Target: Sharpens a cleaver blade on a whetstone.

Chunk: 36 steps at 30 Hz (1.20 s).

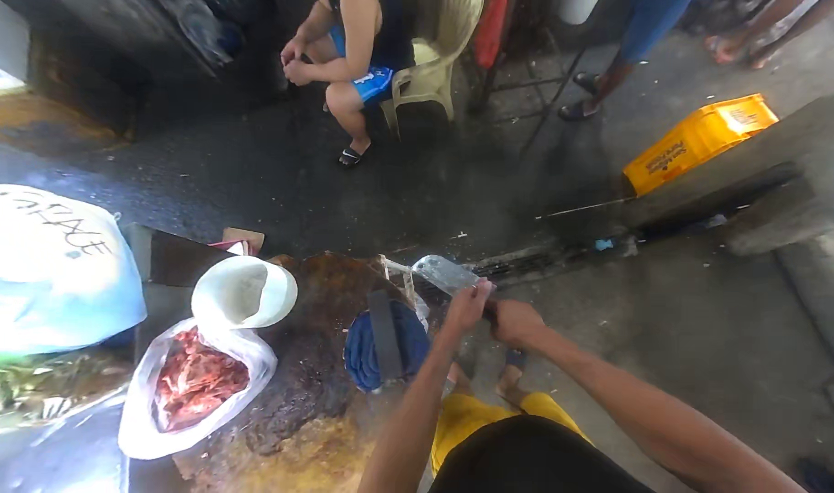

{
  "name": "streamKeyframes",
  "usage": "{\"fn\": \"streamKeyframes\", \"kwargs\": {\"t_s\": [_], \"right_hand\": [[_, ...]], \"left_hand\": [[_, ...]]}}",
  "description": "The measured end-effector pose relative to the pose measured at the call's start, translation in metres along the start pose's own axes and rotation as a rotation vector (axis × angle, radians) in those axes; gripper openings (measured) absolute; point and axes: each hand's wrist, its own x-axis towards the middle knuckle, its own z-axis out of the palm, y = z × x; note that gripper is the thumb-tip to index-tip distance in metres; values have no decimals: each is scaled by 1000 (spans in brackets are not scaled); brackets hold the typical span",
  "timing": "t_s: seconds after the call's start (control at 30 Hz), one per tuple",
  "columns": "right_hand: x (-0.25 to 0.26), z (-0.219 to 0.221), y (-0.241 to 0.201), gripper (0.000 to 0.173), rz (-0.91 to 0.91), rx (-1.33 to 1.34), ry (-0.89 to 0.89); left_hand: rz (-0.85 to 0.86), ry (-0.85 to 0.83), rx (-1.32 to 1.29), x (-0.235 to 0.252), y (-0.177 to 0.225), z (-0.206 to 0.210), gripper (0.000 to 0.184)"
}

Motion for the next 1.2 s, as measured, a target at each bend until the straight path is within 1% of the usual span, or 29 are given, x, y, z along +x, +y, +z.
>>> {"fn": "streamKeyframes", "kwargs": {"t_s": [0.03,0.1,0.17,0.23,0.37,0.4,0.47,0.5,0.57,0.63,0.7,0.73,0.77,0.8,0.83,0.87,0.9,0.93,0.97,1.0,1.03,1.07,1.1,1.13,1.2], "right_hand": [[0,1,7,59,-12,-12,4],[-5,1,20,63,-27,-27,2],[-15,2,33,69,-45,-30,1],[-25,3,46,71,-63,-31,1],[-52,6,67,65,-61,-39,7],[-60,6,71,65,-59,-42,16],[-73,9,78,65,-61,-43,37],[-80,12,82,65,-72,-41,58],[-94,22,92,66,-128,10,151],[-108,38,102,67,-226,173,293],[-117,56,103,69,-298,393,390],[-117,62,98,70,-292,468,412],[-115,65,90,72,-262,517,418],[-110,67,83,73,-225,554,411],[-104,66,76,72,-197,594,385],[-98,63,71,71,-174,661,305],[-94,60,68,69,-149,791,179],[-92,59,64,64,-124,999,40],[-92,60,61,49,-110,1257,-106],[-94,62,61,27,-114,1492,-270],[-95,67,65,20,-146,1666,-427],[-94,73,71,26,-205,1762,-569],[-94,77,77,31,-268,1799,-671],[-94,80,81,33,-309,1801,-723],[-99,83,86,34,-305,1760,-715]], "left_hand": [[30,-26,46,0,-4,6,51],[107,-45,132,0,-11,15,52],[161,-16,260,3,-21,19,55],[186,45,374,9,-33,15,57],[120,142,577,17,-60,-8,62],[84,157,600,16,-61,-18,63],[27,207,556,7,-60,-38,64],[19,264,493,-2,-56,-50,64],[10,430,388,-27,-43,-82,63],[22,657,349,-58,-24,-130,60],[21,906,373,-90,-14,-193,58],[-29,1025,411,-105,-11,-225,55],[-123,1106,454,-117,-10,-256,52],[-241,1138,491,-125,-9,-286,48],[-353,1106,503,-130,-11,-311,45],[-442,1012,511,-132,-16,-333,45],[-501,888,523,-133,-23,-349,45],[-537,765,557,-131,-33,-362,46],[-563,660,612,-127,-43,-374,47],[-594,576,673,-121,-53,-382,47],[-631,512,722,-116,-60,-387,47],[-670,464,767,-112,-62,-388,45],[-706,438,802,-108,-63,-389,44],[-740,439,827,-104,-64,-388,43],[-791,479,866,-100,-70,-389,44]]}}
